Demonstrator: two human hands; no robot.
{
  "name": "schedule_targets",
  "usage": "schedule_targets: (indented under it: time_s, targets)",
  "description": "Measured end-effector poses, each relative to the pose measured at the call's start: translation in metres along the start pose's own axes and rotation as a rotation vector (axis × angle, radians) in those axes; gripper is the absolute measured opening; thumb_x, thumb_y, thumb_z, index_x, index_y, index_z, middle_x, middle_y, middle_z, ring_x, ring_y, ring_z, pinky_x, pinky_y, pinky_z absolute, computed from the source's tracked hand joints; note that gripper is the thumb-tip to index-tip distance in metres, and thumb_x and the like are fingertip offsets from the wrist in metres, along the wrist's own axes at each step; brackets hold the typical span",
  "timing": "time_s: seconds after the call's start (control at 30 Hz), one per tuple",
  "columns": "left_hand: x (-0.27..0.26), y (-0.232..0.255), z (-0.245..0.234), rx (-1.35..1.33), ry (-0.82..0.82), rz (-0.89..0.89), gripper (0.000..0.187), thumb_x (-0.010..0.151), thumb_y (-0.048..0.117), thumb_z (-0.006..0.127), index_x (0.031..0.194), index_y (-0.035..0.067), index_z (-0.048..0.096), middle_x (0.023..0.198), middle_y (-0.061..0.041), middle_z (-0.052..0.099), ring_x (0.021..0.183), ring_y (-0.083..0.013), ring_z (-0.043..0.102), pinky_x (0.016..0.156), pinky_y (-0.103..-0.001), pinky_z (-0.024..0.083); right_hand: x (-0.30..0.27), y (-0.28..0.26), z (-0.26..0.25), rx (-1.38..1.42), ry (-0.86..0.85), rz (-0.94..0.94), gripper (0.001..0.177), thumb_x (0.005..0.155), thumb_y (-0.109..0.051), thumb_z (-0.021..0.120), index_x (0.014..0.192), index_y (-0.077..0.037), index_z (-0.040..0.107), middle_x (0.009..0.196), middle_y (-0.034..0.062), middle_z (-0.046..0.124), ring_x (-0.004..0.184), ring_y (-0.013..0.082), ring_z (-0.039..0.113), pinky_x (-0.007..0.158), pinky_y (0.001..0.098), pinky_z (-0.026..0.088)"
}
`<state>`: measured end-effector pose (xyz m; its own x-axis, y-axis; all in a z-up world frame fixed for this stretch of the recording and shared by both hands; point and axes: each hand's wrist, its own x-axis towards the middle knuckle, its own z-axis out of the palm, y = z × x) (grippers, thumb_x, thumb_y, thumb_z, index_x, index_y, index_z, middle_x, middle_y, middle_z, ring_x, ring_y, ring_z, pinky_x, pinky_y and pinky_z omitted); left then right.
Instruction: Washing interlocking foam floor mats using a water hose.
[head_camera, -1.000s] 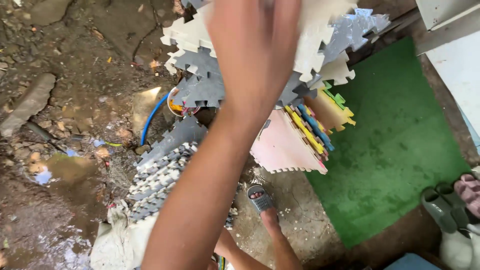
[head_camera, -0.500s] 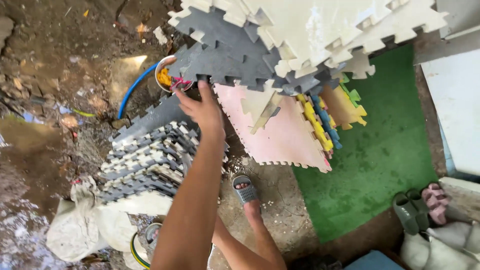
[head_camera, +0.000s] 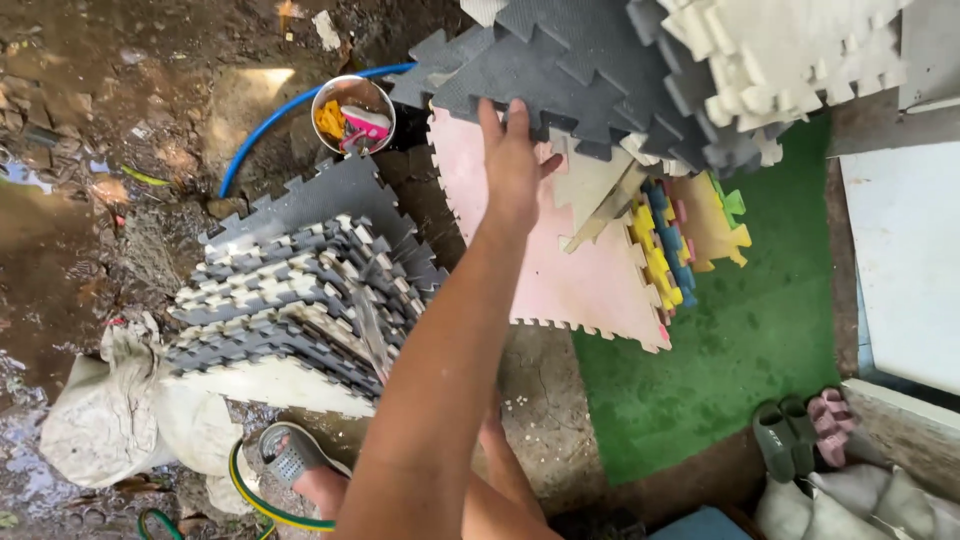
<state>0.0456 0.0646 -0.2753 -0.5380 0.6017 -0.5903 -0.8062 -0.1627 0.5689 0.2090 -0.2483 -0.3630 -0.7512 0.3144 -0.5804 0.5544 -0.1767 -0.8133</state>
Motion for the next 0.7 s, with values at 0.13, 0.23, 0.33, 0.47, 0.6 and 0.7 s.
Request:
schedule_targets:
  time_s: [0.13,0.23,0.33,0.47,0.6,0.7]
  targets:
    - [-0.017,0.009,-0.045,0.041,-0.070,0.041,0.067,0.102,0.044,0.046,0.162,0.021,0.025,0.154,-0.013,0.043,0.126,-0.0282,0.055,0.098,-0.045,0.050,0.024,0.018,-0.010,-0.110,0.015,-0.027,0.034,0.102,-0.027,0.061,0.128,-0.006,0.064,0.120,0.0141,0.072,0.111,0.0277,0.067,0.090,0.0410,0.055]
    - [-0.029,-0.014,-0.114,0.200,-0.005,0.096,0.054,0.103,0.045,0.046,0.148,0.018,0.050,0.145,-0.010,0.053,0.122,-0.0235,0.058,0.095,-0.043,0.050,0.022,0.033,-0.013,-0.186,-0.027,-0.028,0.034,0.102,-0.028,0.062,0.127,-0.006,0.065,0.119,0.0163,0.073,0.110,0.0303,0.068,0.088,0.0425,0.055]
    - [-0.078,-0.039,-0.221,0.618,0.237,0.156,0.043,0.104,0.043,0.051,0.125,0.010,0.067,0.116,-0.017,0.068,0.104,-0.0302,0.065,0.087,-0.044,0.052,-0.007,0.063,0.006,-0.243,-0.175,-0.020,0.033,0.101,-0.028,0.062,0.126,-0.006,0.066,0.117,0.0185,0.074,0.109,0.0328,0.069,0.087,0.0441,0.056]
    - [-0.117,-0.105,-0.404,1.188,0.551,0.111,0.031,0.099,0.027,0.053,0.116,0.008,0.071,0.094,-0.025,0.072,0.094,-0.0422,0.070,0.083,-0.051,0.053,0.014,0.018,0.027,-0.474,-0.264,0.383,0.052,0.110,-0.037,0.050,0.155,-0.015,0.034,0.112,0.0309,0.070,0.104,0.0465,0.068,0.088,0.0538,0.051]
    - [-0.138,-0.139,-0.519,0.991,0.799,-0.035,0.034,0.097,0.018,0.050,0.124,0.009,0.069,0.111,-0.024,0.073,0.107,-0.0422,0.068,0.095,-0.048,0.053,0.030,0.053,0.036,-0.418,-0.196,-0.018,0.053,0.105,-0.024,0.049,0.156,-0.024,0.033,0.125,0.0305,0.066,0.107,0.0451,0.066,0.084,0.0532,0.052]
    - [-0.136,-0.131,-0.538,1.049,0.762,-0.081,0.059,0.090,0.010,0.056,0.149,0.012,0.052,0.141,-0.027,0.058,0.130,-0.0452,0.057,0.112,-0.047,0.046,0.048,0.024,0.036,-0.389,-0.130,0.142,0.049,0.106,-0.027,0.047,0.154,-0.029,0.035,0.123,0.0254,0.065,0.095,0.0383,0.070,0.082,0.0507,0.054]
